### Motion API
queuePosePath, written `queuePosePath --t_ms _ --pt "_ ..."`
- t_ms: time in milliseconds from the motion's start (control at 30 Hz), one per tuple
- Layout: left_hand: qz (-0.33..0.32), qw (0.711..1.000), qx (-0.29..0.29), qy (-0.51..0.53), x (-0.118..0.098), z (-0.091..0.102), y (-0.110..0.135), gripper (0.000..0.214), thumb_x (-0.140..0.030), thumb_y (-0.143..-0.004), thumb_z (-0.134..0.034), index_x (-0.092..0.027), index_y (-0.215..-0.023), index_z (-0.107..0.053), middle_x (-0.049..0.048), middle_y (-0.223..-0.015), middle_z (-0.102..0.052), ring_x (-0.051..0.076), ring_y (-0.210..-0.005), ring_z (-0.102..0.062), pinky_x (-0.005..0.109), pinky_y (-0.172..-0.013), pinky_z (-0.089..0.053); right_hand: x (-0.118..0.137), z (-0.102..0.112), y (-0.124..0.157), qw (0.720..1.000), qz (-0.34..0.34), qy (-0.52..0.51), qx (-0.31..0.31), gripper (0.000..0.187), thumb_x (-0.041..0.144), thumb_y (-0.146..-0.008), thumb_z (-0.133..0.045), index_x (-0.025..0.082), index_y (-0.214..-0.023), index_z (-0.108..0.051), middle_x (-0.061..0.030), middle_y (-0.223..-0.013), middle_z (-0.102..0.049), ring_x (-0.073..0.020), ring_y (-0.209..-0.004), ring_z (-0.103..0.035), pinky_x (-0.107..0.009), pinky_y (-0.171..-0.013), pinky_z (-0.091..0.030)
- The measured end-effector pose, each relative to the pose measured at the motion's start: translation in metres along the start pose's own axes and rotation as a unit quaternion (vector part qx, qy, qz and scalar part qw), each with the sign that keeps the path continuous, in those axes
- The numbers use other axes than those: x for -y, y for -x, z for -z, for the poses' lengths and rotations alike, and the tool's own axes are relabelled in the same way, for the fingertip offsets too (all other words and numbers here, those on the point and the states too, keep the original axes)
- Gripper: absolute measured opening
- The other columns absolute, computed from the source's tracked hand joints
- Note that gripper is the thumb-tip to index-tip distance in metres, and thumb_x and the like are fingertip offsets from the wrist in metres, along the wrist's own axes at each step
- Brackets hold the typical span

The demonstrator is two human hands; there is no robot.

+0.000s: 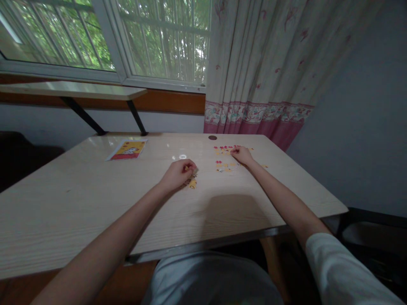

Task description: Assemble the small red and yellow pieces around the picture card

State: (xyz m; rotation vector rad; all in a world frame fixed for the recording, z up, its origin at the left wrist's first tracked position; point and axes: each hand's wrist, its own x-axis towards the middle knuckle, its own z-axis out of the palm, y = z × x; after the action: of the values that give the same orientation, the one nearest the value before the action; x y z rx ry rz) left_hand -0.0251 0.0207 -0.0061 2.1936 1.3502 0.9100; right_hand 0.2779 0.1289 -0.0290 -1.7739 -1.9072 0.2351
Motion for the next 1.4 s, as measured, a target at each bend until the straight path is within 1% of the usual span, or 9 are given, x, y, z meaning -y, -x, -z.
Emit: queuePosePath --t_ms 100,167,300,400,533,700,833,1167,1400 --pt "-0.01 0.999 0.013 -0.029 0.0 0.001 0.001 0.017 -0.021 -0.081 -0.049 -0.015 -0.082 -0.065 0.0041 -0.074 -0.064 0.014 -0.064 -0.055 0.026 -0.06 -0.04 0.006 0.003 0.004 1.0 0.0 0.005 -0.01 0.02 0.025 -0.079 -0.057 0.019 -0.089 -0.073 -0.0049 -0.084 -0.071 -0.0151 -0.071 -0.059 -0.024 -0.066 -0.04" --pt "-0.032 0.996 0.03 -0.073 -0.001 0.003 0.002 0.018 -0.022 -0.082 -0.049 -0.015 -0.082 -0.066 0.0054 -0.076 -0.065 0.016 -0.068 -0.057 0.027 -0.064 -0.042 0.013 0.005 0.009 1.0 0.018 0.009 -0.022 0.021 0.025 -0.079 -0.057 0.018 -0.091 -0.073 -0.005 -0.084 -0.071 -0.0157 -0.072 -0.059 -0.025 -0.067 -0.04" --pt "-0.111 0.98 0.089 -0.137 -0.001 0.01 0.004 0.017 -0.026 -0.081 -0.054 -0.016 -0.083 -0.068 0.0069 -0.082 -0.065 0.02 -0.083 -0.057 0.03 -0.075 -0.044 0.031 0.009 0.025 0.993 0.112 0.003 -0.032 0.019 0.024 -0.08 -0.056 0.018 -0.088 -0.073 -0.0047 -0.084 -0.071 -0.016 -0.074 -0.06 -0.026 -0.07 -0.04" --pt "-0.139 0.972 0.146 -0.118 0.001 0.017 0.005 0.021 -0.032 -0.078 -0.061 -0.017 -0.089 -0.07 0.0078 -0.085 -0.063 0.02 -0.083 -0.057 0.03 -0.077 -0.044 0.046 0.011 0.042 0.981 0.191 -0.019 -0.011 0.018 0.023 -0.082 -0.056 0.018 -0.086 -0.072 -0.0045 -0.084 -0.071 -0.0151 -0.075 -0.06 -0.026 -0.071 -0.04" --pt "-0.147 0.962 0.205 -0.105 0.003 0.022 0.004 0.029 -0.034 -0.072 -0.068 -0.019 -0.096 -0.072 0.0077 -0.087 -0.061 0.021 -0.083 -0.055 0.031 -0.078 -0.044 0.066 0.011 0.066 0.962 0.268 -0.036 0.035 0.015 0.022 -0.082 -0.057 0.018 -0.085 -0.072 -0.0046 -0.083 -0.071 -0.0153 -0.078 -0.06 -0.027 -0.075 -0.04" --pt "-0.148 0.964 0.202 -0.084 0.002 0.02 0.004 0.024 -0.034 -0.075 -0.067 -0.02 -0.093 -0.073 0.007 -0.086 -0.059 0.02 -0.083 -0.053 0.031 -0.078 -0.042 0.086 0.005 0.086 0.935 0.344 -0.034 0.077 0.016 0.021 -0.085 -0.056 0.018 -0.088 -0.071 -0.0039 -0.082 -0.07 -0.0155 -0.08 -0.06 -0.027 -0.078 -0.039" --pt "-0.147 0.965 0.201 -0.082 0.004 0.018 0.004 0.023 -0.033 -0.074 -0.068 -0.019 -0.092 -0.072 0.0074 -0.089 -0.061 0.021 -0.086 -0.053 0.031 -0.081 -0.041 0.093 0.002 0.093 0.925 0.367 -0.035 0.09 0.016 0.021 -0.086 -0.056 0.018 -0.089 -0.071 -0.0041 -0.083 -0.071 -0.0158 -0.082 -0.06 -0.028 -0.079 -0.039" --pt "-0.159 0.96 0.215 -0.084 0.01 0.021 0.001 0.019 -0.027 -0.076 -0.066 -0.02 -0.092 -0.073 0.0078 -0.089 -0.068 0.021 -0.087 -0.057 0.031 -0.083 -0.041 0.093 0.003 0.094 0.923 0.37 -0.038 0.103 0.016 0.021 -0.087 -0.055 0.019 -0.088 -0.071 -0.0035 -0.085 -0.071 -0.0149 -0.08 -0.061 -0.029 -0.082 -0.037" --pt "-0.156 0.965 0.201 -0.068 0.004 0.02 0.004 0.016 -0.019 -0.073 -0.064 -0.02 -0.088 -0.072 0.0059 -0.086 -0.068 0.02 -0.086 -0.058 0.032 -0.083 -0.04 0.095 0.004 0.096 0.922 0.37 -0.039 0.111 0.016 0.02 -0.086 -0.056 0.018 -0.087 -0.071 -0.0038 -0.087 -0.072 -0.0149 -0.081 -0.062 -0.029 -0.083 -0.038"
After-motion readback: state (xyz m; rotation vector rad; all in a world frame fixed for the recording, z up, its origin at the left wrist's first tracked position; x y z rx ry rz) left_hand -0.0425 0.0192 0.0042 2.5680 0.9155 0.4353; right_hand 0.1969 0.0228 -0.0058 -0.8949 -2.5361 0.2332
